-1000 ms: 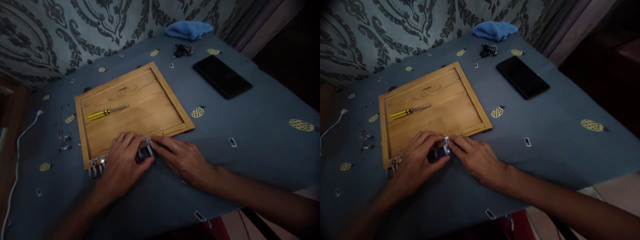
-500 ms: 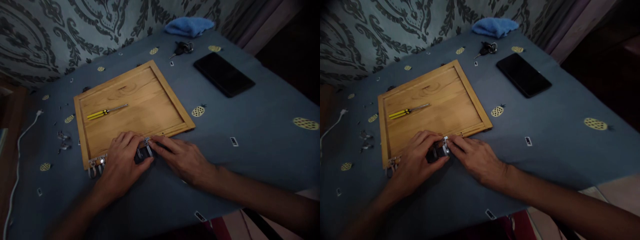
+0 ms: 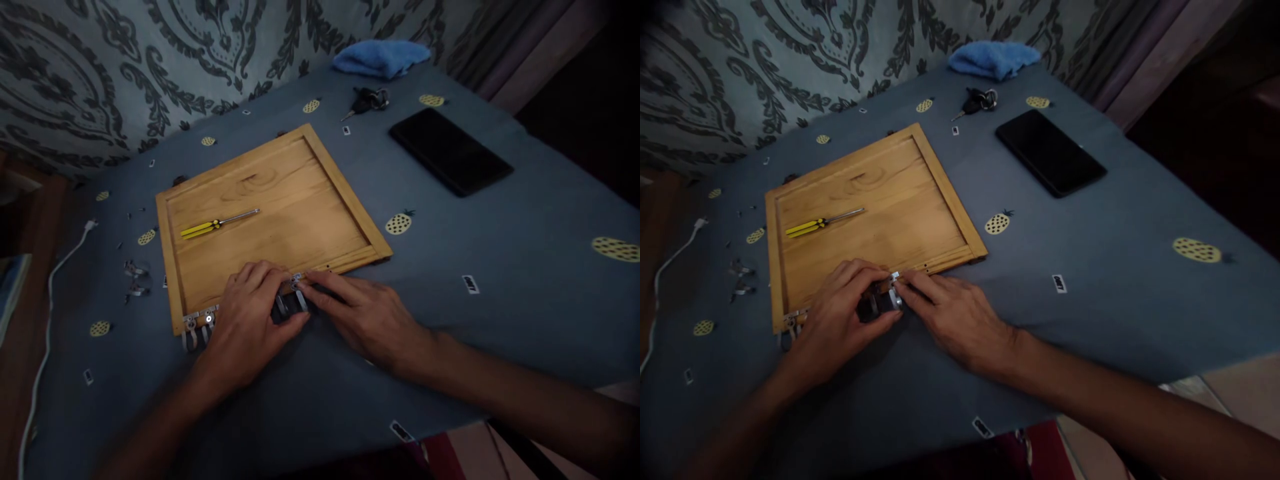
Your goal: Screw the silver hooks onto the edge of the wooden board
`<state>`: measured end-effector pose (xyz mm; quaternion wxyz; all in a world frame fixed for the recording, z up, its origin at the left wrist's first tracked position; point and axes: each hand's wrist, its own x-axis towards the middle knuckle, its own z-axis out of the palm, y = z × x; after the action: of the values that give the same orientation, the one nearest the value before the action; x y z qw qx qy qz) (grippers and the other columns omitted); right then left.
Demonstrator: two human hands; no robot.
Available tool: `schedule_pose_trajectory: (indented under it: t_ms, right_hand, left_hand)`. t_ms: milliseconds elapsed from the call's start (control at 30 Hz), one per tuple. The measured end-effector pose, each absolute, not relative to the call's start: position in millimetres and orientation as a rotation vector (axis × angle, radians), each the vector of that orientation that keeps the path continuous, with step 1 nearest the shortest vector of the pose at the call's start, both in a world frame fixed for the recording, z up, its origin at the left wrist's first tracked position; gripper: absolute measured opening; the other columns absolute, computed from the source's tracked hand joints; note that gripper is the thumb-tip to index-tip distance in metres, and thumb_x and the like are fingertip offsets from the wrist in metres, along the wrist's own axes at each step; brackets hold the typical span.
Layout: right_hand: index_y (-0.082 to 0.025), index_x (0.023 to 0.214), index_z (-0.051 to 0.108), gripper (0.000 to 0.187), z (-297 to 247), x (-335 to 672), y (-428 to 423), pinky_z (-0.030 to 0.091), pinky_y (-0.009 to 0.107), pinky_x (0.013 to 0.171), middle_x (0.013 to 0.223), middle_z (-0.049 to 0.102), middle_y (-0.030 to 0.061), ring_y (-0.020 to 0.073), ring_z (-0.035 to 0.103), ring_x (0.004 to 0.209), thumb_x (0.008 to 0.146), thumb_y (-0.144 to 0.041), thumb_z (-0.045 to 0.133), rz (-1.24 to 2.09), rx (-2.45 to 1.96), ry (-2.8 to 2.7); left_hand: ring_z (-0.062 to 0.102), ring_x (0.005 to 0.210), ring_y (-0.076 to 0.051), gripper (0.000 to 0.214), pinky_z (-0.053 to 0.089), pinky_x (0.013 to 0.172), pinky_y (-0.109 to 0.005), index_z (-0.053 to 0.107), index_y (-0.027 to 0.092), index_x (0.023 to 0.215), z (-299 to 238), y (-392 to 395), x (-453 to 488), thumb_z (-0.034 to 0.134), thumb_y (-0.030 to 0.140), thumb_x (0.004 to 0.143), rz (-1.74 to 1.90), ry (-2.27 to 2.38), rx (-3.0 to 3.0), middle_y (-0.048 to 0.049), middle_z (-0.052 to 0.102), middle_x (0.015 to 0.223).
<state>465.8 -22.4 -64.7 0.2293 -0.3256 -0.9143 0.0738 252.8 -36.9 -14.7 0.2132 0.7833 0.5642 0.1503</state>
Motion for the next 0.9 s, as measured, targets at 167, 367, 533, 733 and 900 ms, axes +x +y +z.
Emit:
schedule_pose_trajectory:
  t_ms: [167,367,533,733,900]
  right_hand:
    - [-0.015,0.135,0.066,0.043,-63.7,465.8,-22.6,0.064,0.034,0.081,0.126,0.074,0.0131,0.0234,0.074,0.104,0.099,-0.004,0.046,0.167,-0.874,-2.551]
    - [-0.014,0.132,0.067,0.042,-62.6,465.3,-21.6,0.065,0.034,0.08,0.123,0.074,0.0142,0.0225,0.075,0.101,0.1,-0.004,0.042,0.144,-0.863,-2.561]
    - [-0.009,0.13,0.068,0.038,-60.7,465.8,-20.4,0.064,0.034,0.078,0.123,0.074,0.0169,0.0234,0.075,0.099,0.1,-0.003,0.045,0.166,-0.818,-2.522]
    - [-0.012,0.131,0.069,0.042,-60.7,466.3,-20.1,0.064,0.031,0.079,0.125,0.074,0.0147,0.0217,0.075,0.099,0.096,-0.001,0.047,0.214,-0.829,-2.512]
    - [-0.012,0.133,0.068,0.043,-63.5,466.8,-20.1,0.065,0.033,0.077,0.127,0.073,0.0151,0.0229,0.075,0.1,0.096,-0.002,0.049,0.241,-0.833,-2.52]
  left_hand:
    - [0.061,0.109,-0.028,0.034,0.05,0.094,-0.047,0.06,0.022,0.114,-11.0,-38.9,252.0,0.078,0.023,0.085,0.386,1.571,2.145,-0.0054,0.068,0.113]
    - [0.062,0.108,-0.027,0.039,0.05,0.093,-0.044,0.058,0.022,0.112,-9.6,-42.9,247.7,0.083,0.027,0.082,0.395,1.663,2.103,-0.0045,0.066,0.111]
    - [0.061,0.104,-0.028,0.035,0.049,0.09,-0.044,0.06,0.02,0.107,-11.5,-42.8,247.9,0.083,0.028,0.083,0.372,1.675,2.147,-0.0046,0.067,0.107]
    - [0.061,0.105,-0.028,0.031,0.049,0.09,-0.043,0.06,0.021,0.108,-13.3,-42.8,249.1,0.08,0.031,0.086,0.379,1.684,2.163,-0.0049,0.068,0.108]
    - [0.061,0.105,-0.028,0.031,0.049,0.089,-0.043,0.06,0.021,0.106,-14.0,-42.7,248.9,0.081,0.03,0.085,0.364,1.677,2.164,-0.0049,0.068,0.106]
